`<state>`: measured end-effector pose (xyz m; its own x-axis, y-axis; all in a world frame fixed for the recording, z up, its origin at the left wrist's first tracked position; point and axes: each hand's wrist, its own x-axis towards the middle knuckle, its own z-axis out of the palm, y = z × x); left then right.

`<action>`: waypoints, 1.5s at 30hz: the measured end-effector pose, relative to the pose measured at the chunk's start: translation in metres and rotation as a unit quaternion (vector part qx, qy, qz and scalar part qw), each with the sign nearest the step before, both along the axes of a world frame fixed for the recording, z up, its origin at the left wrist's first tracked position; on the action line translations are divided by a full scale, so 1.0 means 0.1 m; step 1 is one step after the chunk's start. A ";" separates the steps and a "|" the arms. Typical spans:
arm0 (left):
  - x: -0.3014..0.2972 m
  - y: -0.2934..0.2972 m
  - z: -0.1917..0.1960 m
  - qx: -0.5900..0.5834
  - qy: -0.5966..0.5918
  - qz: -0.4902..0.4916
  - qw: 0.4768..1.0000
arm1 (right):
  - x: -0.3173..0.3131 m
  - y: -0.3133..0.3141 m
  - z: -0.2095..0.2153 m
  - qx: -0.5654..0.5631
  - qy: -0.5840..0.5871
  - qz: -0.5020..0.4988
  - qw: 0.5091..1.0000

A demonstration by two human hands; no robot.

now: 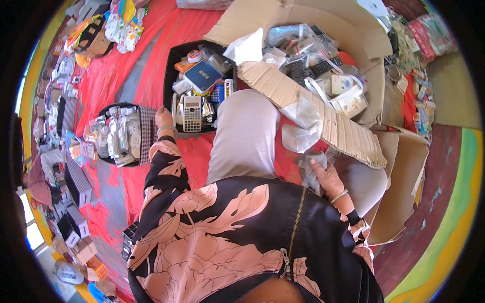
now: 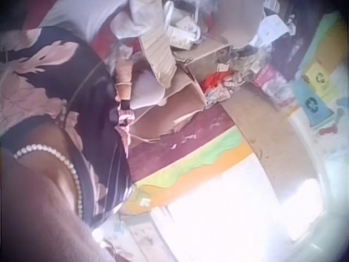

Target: The person cleans various items, including a remote control and a packaged item, using a cloth while sitting on the floor among several cardboard boxes.

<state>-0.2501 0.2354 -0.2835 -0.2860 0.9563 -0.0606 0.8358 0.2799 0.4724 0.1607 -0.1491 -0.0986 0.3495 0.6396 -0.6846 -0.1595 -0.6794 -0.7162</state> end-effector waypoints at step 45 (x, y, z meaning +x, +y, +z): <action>6.05 -0.06 1.67 -0.237 -0.560 -0.461 0.647 | 0.41 -0.37 0.20 0.062 -0.441 0.368 0.816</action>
